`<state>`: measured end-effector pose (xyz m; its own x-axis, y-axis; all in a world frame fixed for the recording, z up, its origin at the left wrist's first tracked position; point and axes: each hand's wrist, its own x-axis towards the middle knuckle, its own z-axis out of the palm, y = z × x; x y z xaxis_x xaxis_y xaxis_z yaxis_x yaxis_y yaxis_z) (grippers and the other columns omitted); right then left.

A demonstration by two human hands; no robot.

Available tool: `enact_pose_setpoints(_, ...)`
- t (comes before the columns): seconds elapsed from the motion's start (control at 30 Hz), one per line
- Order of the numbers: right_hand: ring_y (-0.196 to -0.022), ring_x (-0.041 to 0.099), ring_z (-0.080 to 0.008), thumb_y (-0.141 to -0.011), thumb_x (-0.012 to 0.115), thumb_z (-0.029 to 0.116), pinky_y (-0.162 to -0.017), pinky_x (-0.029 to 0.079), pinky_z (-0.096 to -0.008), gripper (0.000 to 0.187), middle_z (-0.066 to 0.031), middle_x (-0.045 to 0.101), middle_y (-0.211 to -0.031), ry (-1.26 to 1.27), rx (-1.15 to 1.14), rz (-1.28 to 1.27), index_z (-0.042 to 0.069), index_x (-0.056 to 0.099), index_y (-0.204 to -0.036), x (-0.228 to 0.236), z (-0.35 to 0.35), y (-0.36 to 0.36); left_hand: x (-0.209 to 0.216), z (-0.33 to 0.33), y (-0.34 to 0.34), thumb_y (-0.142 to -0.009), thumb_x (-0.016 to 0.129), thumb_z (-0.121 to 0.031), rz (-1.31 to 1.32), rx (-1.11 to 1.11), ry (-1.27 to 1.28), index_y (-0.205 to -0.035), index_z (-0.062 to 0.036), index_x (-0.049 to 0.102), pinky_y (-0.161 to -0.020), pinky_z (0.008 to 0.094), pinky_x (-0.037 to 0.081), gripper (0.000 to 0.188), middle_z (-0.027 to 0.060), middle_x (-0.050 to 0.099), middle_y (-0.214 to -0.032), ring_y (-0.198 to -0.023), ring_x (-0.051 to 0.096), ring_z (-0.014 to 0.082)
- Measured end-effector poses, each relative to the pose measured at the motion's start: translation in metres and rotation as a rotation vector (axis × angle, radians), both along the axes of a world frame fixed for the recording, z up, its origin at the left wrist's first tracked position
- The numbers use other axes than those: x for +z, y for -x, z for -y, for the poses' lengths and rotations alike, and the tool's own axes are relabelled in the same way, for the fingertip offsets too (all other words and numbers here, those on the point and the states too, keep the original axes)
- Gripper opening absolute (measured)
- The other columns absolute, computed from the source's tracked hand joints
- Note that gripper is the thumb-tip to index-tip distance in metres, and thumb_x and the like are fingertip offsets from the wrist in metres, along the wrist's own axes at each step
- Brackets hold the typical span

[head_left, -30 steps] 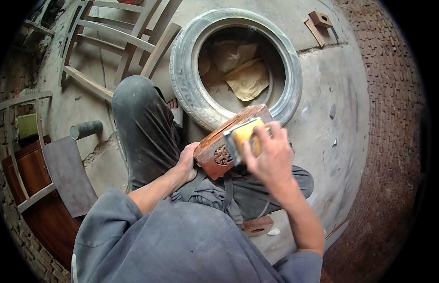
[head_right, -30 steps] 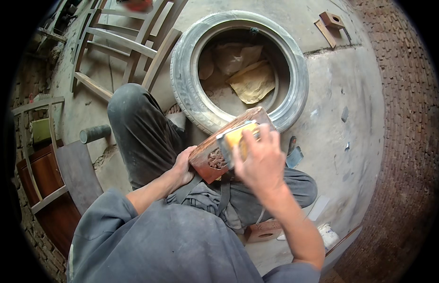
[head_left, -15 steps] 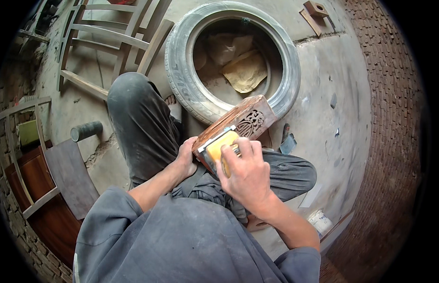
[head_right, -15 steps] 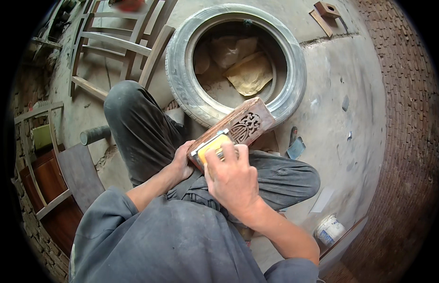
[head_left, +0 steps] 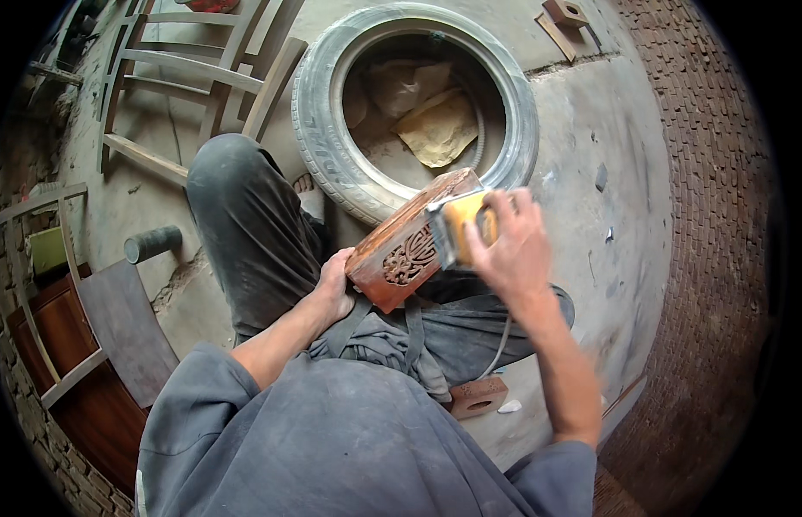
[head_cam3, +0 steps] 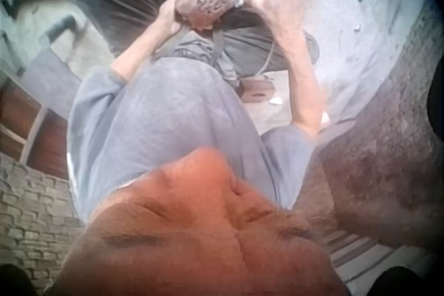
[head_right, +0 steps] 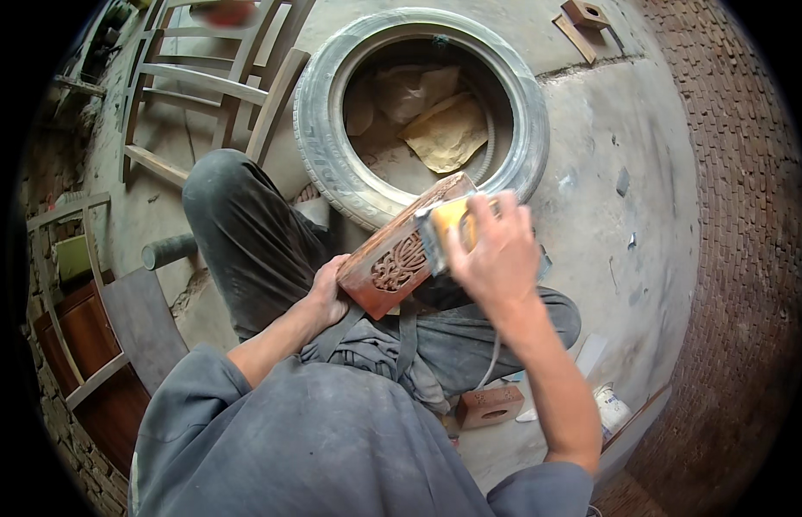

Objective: The person sits on the ground and sands a rectangular carved wooden piece using a handheld electric sander. They rotate the piece to sand different sides and edges, then inspect the surface with their fingers.

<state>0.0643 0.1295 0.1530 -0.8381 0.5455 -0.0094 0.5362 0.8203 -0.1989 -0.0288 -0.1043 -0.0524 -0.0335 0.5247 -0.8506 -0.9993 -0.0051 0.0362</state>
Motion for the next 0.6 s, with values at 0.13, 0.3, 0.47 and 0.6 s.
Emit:
enact_pose_setpoints(0.13, -0.103, 0.062, -0.0339, -0.086, 0.081, 0.020, -0.073, 0.058, -0.0462, 0.032, -0.0141, 0.058, -0.111, 0.110, 0.077, 0.030, 0.010, 0.067, -0.113, 0.019, 0.076, 0.002, -0.003, 0.005, 0.001, -0.107, 0.049, -0.025, 0.012, 0.006, 0.019, -0.117, -0.0049, 0.072, -0.105, 0.0465, 0.057, 0.032, 0.0128, 0.077, -0.119, -0.111, 0.073, 0.0264)
enact_pose_setpoints(0.3, -0.108, 0.062, -0.0333, -0.083, 0.084, 0.021, -0.063, 0.062, -0.0403, 0.031, -0.0131, 0.060, -0.116, 0.193, 0.176, 0.005, 0.011, 0.069, -0.109, 0.024, 0.113, -0.005, 0.006, 0.004, 0.002, -0.108, 0.048, -0.023, -0.021, -0.011, -0.008, -0.117, -0.0043, 0.072, -0.100, 0.0448, 0.060, 0.032, 0.0117, 0.078, -0.114, -0.106, 0.075, 0.0255)
enact_pose_setpoints(0.47, -0.104, 0.061, -0.0336, -0.087, 0.079, 0.024, -0.070, 0.063, -0.0454, 0.030, -0.0132, 0.057, -0.116, 0.076, 0.086, 0.028, 0.010, 0.068, -0.112, 0.010, 0.042, -0.008, 0.016, -0.002, 0.005, -0.107, 0.045, -0.025, 0.009, 0.005, -0.015, -0.114, -0.0055, 0.072, -0.104, 0.0466, 0.056, 0.034, 0.0119, 0.076, -0.115, -0.109, 0.071, 0.0264)
enact_pose_setpoints(0.6, -0.100, 0.062, -0.0376, -0.087, 0.079, 0.023, -0.083, 0.056, -0.0501, 0.033, -0.0159, 0.058, -0.110, -0.060, 0.148, -0.047, 0.009, 0.065, -0.113, -0.013, -0.035, -0.031, 0.018, -0.007, 0.004, -0.106, 0.046, -0.026, -0.014, -0.024, 0.004, -0.114, -0.0058, 0.071, -0.106, 0.0468, 0.055, 0.034, 0.0118, 0.075, -0.117, -0.111, 0.069, 0.0271)
